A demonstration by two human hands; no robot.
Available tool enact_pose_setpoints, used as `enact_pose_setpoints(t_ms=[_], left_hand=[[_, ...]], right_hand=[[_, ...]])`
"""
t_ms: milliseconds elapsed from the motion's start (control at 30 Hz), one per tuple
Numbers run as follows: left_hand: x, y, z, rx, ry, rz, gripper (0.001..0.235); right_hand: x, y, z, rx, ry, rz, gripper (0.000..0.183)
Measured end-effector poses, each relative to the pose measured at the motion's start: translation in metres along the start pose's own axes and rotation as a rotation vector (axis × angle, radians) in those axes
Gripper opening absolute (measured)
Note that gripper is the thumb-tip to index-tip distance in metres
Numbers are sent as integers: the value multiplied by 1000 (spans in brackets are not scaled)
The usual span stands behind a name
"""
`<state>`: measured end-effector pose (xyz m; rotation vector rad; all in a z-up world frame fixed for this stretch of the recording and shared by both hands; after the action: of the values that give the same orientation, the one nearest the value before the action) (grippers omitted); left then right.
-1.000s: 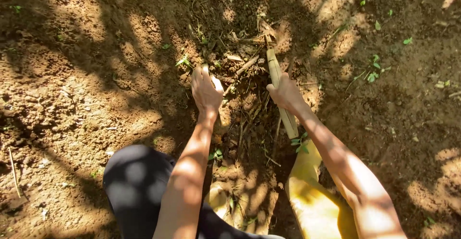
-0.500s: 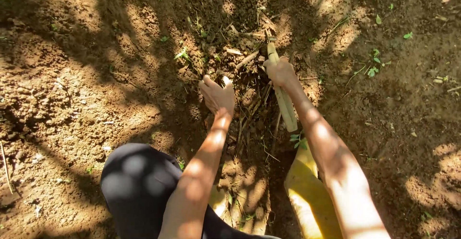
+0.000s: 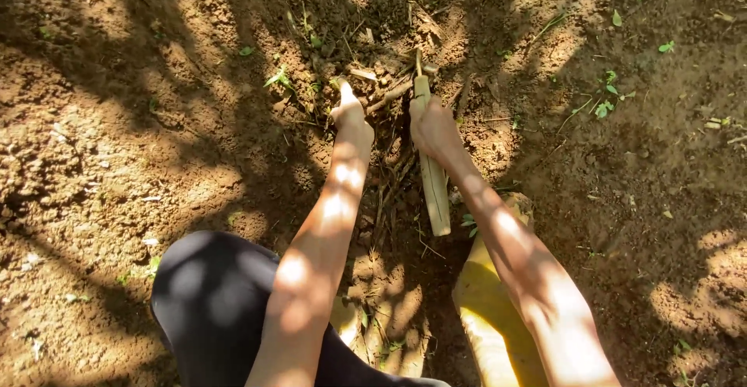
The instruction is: The person uses a small hand pick to dig and loosen soil in an agricultural field.
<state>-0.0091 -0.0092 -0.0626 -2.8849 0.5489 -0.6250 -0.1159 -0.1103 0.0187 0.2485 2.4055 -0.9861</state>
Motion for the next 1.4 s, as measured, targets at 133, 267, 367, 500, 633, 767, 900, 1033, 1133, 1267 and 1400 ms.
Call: enact_pose_setpoints(t_ms=[133,267,367,500,633,767,900,1033,1133,1267,1400], left_hand=[[3,5,28,46,-4,26,62],[3,-11,39,103,96,135,60],[30,-37,7,295,288,192,48],[92,-56,-16,458,623,312,34],[126,-43,-8,389,1021,643,64],[90,-24,-2,75,892,780,74],[70,-21,19,6,948,698,72],[50,-14,7,0,999,617,63],[28,0,4,8,945,672,63],[16,13,18,-43,783,632,70],[28,-35,-37,207,751,665,63]], right_hand=[[2,3,-21,-39,38,-11,71],[14,9,-13,-49,41,-49,75],[21,0,4,31,-19,-77,69],[18,4,7,83,-113,-114,55],[23,35,1,121,-47,13,43],[5,41,-33,89,62,8,58],[15,55,-41,62,99,56,55],[47,76,-21,93,196,88,67],[67,83,-8,118,216,122,70],[79,88,5,64,147,197,71],[91,75,5,32,88,266,73]])
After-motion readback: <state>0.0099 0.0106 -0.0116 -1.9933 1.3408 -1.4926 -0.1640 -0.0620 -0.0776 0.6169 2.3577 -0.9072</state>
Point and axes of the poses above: each hand's wrist, its own z-axis towards the middle knuckle, its own y-axis out of the palm, x = y × z, the point moved 7 cm from there along z, towards the middle knuckle, and after that the axes turned 6 degrees about z, right-handed, at the moved point
